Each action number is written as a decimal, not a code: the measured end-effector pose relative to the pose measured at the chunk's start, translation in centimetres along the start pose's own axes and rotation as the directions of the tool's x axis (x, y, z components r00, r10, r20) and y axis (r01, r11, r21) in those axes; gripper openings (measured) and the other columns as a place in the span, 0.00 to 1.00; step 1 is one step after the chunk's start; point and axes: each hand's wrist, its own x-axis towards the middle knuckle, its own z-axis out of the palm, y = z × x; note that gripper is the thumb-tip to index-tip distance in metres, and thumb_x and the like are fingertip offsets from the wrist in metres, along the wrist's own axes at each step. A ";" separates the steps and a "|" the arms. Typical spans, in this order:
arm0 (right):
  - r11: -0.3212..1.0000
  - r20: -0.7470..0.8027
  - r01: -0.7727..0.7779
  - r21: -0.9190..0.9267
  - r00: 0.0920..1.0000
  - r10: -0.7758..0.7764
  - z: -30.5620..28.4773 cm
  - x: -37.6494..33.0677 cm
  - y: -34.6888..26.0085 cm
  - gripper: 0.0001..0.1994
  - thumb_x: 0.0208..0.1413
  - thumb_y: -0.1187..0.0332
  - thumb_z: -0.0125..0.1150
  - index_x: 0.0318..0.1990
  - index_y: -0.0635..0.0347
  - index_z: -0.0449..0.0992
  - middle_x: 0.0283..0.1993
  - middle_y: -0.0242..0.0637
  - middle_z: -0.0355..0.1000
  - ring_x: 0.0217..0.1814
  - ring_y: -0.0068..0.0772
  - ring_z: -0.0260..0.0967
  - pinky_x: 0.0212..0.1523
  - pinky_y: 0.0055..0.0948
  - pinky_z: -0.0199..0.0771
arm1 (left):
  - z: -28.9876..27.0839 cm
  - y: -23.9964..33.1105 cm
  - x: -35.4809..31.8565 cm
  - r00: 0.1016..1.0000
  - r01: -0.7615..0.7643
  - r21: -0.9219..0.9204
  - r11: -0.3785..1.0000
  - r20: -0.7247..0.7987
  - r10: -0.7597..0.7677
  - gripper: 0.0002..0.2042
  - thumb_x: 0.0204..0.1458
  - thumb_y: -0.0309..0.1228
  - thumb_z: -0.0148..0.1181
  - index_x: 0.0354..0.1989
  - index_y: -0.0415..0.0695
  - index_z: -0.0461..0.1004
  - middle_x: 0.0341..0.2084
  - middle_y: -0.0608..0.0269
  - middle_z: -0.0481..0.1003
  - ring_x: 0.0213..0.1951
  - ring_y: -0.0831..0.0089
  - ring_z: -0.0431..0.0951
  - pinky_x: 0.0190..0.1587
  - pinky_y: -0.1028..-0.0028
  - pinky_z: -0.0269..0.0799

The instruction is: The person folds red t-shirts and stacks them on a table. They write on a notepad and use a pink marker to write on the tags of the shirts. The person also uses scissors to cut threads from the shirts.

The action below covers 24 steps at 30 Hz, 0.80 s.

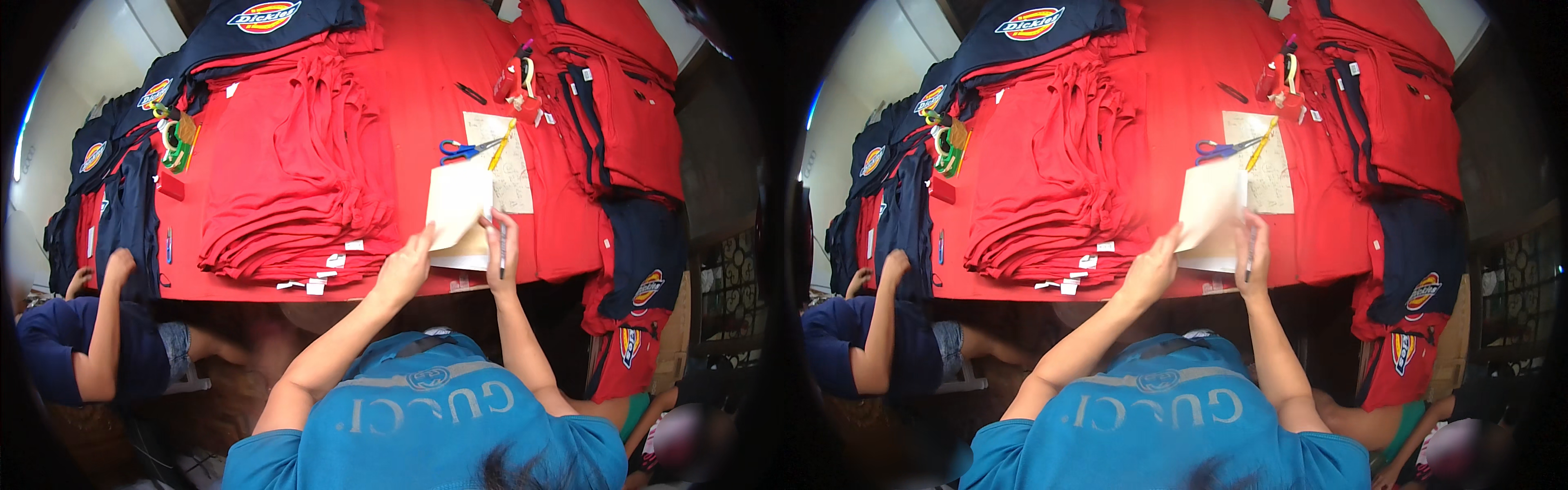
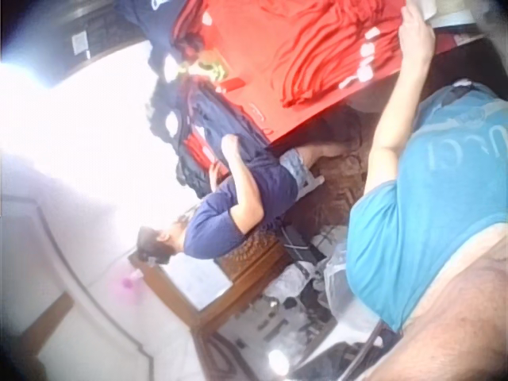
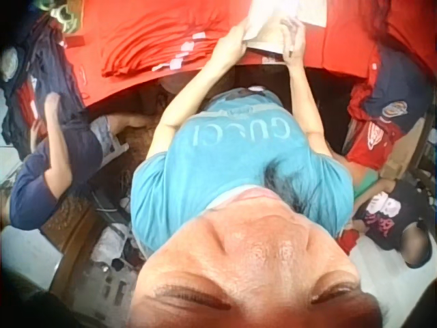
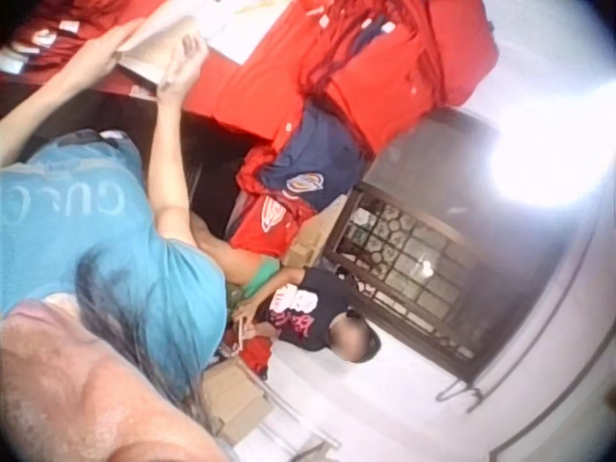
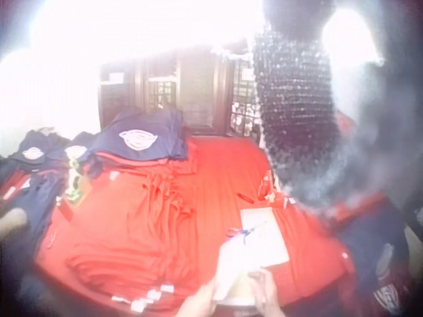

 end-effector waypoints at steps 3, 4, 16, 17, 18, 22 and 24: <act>0.944 0.204 0.165 -0.285 0.973 -0.108 1.6 0.6 -0.5 0.18 0.59 0.69 0.59 0.56 0.65 0.67 0.56 0.50 0.69 0.60 0.46 0.68 0.61 0.37 0.65 | -0.2 -0.2 -0.5 0.981 0.037 -0.199 0.979 -0.179 -0.074 0.27 0.54 0.26 0.52 0.64 0.41 0.57 0.42 0.38 0.72 0.36 0.45 0.79 0.39 0.55 0.76; 0.870 0.239 0.157 -0.467 0.970 -0.047 1.8 0.9 -0.4 0.21 0.54 0.65 0.65 0.54 0.57 0.70 0.60 0.47 0.69 0.67 0.46 0.62 0.67 0.46 0.55 | -0.5 -0.2 -0.6 0.970 0.191 -0.321 0.928 -0.082 -0.228 0.26 0.55 0.27 0.52 0.63 0.39 0.57 0.43 0.38 0.72 0.37 0.47 0.79 0.40 0.56 0.77; 0.655 0.609 0.386 -0.650 0.780 0.146 0.4 5.0 1.0 0.31 0.46 0.52 0.70 0.57 0.54 0.69 0.68 0.47 0.60 0.76 0.49 0.44 0.72 0.60 0.30 | 1.3 0.1 -1.8 0.675 0.534 -0.831 -0.158 0.531 -0.512 0.30 0.66 0.48 0.36 0.62 0.28 0.55 0.49 0.36 0.71 0.48 0.52 0.78 0.50 0.63 0.76; 0.644 0.612 0.406 -0.648 0.782 0.122 0.4 5.1 1.1 0.31 0.46 0.52 0.70 0.57 0.54 0.69 0.68 0.47 0.59 0.76 0.49 0.44 0.73 0.59 0.30 | 1.5 0.1 -2.0 0.661 0.571 -0.801 -0.178 0.578 -0.479 0.32 0.66 0.51 0.34 0.61 0.29 0.57 0.48 0.36 0.72 0.48 0.53 0.78 0.50 0.64 0.77; 0.662 0.613 0.415 -0.624 0.785 0.086 0.5 5.0 1.9 0.32 0.45 0.51 0.70 0.57 0.55 0.69 0.68 0.48 0.59 0.76 0.49 0.44 0.73 0.59 0.31 | 1.5 -0.1 -2.1 0.640 0.618 -0.759 -0.204 0.636 -0.431 0.34 0.66 0.54 0.31 0.60 0.29 0.59 0.47 0.38 0.74 0.48 0.54 0.78 0.49 0.65 0.77; 0.714 0.594 0.417 -0.563 0.804 -0.001 0.5 4.8 3.8 0.32 0.46 0.51 0.69 0.57 0.57 0.68 0.65 0.51 0.61 0.75 0.51 0.46 0.73 0.56 0.36 | 0.6 0.0 -2.7 0.578 0.733 -0.628 -0.259 0.777 -0.247 0.41 0.63 0.61 0.22 0.56 0.31 0.67 0.42 0.43 0.77 0.46 0.61 0.80 0.48 0.67 0.76; 0.765 0.557 0.448 -0.463 0.818 -0.142 0.3 5.2 4.0 0.29 0.47 0.55 0.69 0.54 0.59 0.70 0.59 0.51 0.65 0.67 0.52 0.53 0.66 0.52 0.46 | -0.4 1.4 -2.9 0.597 0.752 -0.623 -0.215 0.782 -0.180 0.38 0.64 0.59 0.26 0.61 0.33 0.63 0.46 0.45 0.76 0.47 0.61 0.79 0.49 0.68 0.75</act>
